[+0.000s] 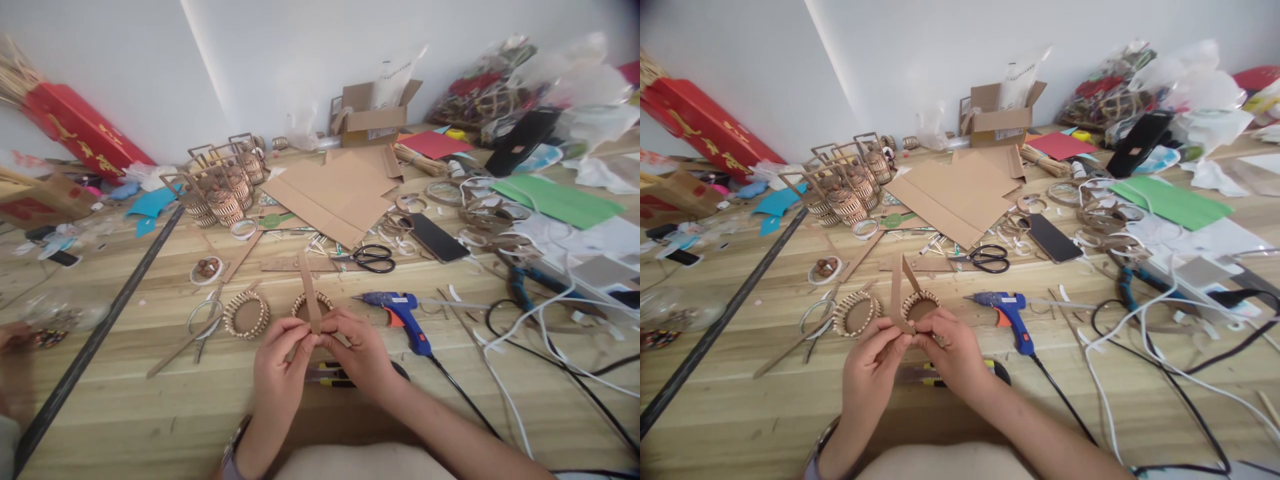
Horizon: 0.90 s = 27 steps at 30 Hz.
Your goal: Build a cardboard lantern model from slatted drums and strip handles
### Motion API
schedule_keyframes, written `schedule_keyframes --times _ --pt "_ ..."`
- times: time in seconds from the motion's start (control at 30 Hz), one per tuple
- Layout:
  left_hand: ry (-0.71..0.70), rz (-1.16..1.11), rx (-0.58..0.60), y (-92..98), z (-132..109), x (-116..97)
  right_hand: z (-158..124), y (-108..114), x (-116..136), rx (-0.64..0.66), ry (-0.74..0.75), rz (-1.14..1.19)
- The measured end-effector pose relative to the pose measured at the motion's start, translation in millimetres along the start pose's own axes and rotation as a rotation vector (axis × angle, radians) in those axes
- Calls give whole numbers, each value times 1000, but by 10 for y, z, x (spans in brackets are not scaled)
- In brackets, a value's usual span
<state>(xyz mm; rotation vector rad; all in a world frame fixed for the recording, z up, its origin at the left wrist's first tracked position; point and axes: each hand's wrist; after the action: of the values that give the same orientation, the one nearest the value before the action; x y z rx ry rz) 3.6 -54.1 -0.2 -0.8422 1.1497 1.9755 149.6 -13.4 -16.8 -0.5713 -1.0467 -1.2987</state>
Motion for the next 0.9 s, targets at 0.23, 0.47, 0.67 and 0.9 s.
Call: schedule_keyframes --times 0.23,0.47,0.67,0.9 --pt "34 -35 -15 -19 17 -21 -3 36 23 21 -10 -12" --pt "67 -71 -25 -51 -3 -13 35 83 33 57 -15 11" --pt "166 -233 45 -136 11 -31 125 280 -27 145 7 21" --pt "158 -364 147 -184 -27 -63 49 402 -78 -11 14 -240"
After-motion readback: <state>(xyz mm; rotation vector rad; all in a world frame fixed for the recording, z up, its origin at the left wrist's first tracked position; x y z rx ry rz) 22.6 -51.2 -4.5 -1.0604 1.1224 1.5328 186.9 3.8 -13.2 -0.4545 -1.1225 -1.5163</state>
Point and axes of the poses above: each hand's wrist, its own z-axis towards the middle knuckle, its own y-axis out of the back of the hand, x = y × z, and after that the axes turned 4 degrees about y, right-handed
